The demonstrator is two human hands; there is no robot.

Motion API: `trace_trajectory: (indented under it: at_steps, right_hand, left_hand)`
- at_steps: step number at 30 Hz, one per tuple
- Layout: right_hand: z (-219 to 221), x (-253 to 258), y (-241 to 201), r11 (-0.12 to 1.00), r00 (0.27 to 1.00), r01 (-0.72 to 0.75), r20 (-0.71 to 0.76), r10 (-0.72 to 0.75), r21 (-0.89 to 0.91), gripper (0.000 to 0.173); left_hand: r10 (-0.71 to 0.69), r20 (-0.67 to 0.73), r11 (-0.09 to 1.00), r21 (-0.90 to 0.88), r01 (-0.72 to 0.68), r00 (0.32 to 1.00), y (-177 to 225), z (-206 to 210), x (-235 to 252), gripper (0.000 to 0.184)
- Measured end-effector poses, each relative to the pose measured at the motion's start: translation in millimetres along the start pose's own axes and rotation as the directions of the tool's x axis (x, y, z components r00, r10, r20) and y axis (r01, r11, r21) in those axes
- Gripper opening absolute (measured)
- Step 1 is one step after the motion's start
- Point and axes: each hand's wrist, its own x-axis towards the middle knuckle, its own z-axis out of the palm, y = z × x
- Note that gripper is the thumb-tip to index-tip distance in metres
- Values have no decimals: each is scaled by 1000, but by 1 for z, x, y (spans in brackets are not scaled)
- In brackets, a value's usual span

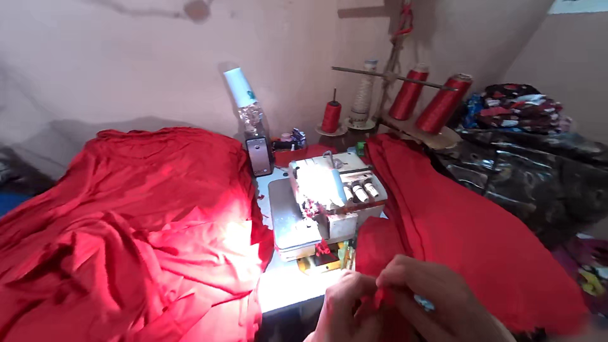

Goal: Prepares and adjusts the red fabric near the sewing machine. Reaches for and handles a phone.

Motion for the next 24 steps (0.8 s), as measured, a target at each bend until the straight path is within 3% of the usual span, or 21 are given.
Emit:
trace_trajectory:
  at_steps: [3, 8, 12, 16, 22, 24]
  right_hand:
    - [10, -3, 3, 988, 998, -52, -18, 56, 145, 15]
    - [30, -10, 17, 886, 965, -84, -184, 186, 456, 17]
    - [31, -10, 22, 872, 921, -54, -313, 233, 487, 20]
    - [30, -12, 26, 861, 875, -63, -387, 291, 505, 21]
    - [44, -15, 24, 810, 854, -57, -392, 343, 584, 22]
    - [57, -17, 27, 796, 819, -150, -378, 432, 586, 21]
  left_hand:
    - [-155, 55, 985, 87, 150, 986, 11, -19, -27, 17]
    - [-345, 44, 924, 192, 331, 938, 0, -51, -68, 18]
    - [-380, -182, 884, 218, 414, 907, 9, -70, -75, 16]
    - [-355, -462, 931, -95, 353, 812, 24, -83, -75, 31]
    - [-247, -568, 967, -92, 237, 785, 35, -97, -73, 19]
    - [-333, -685, 939, -180, 293, 648, 32, -94, -69, 29]
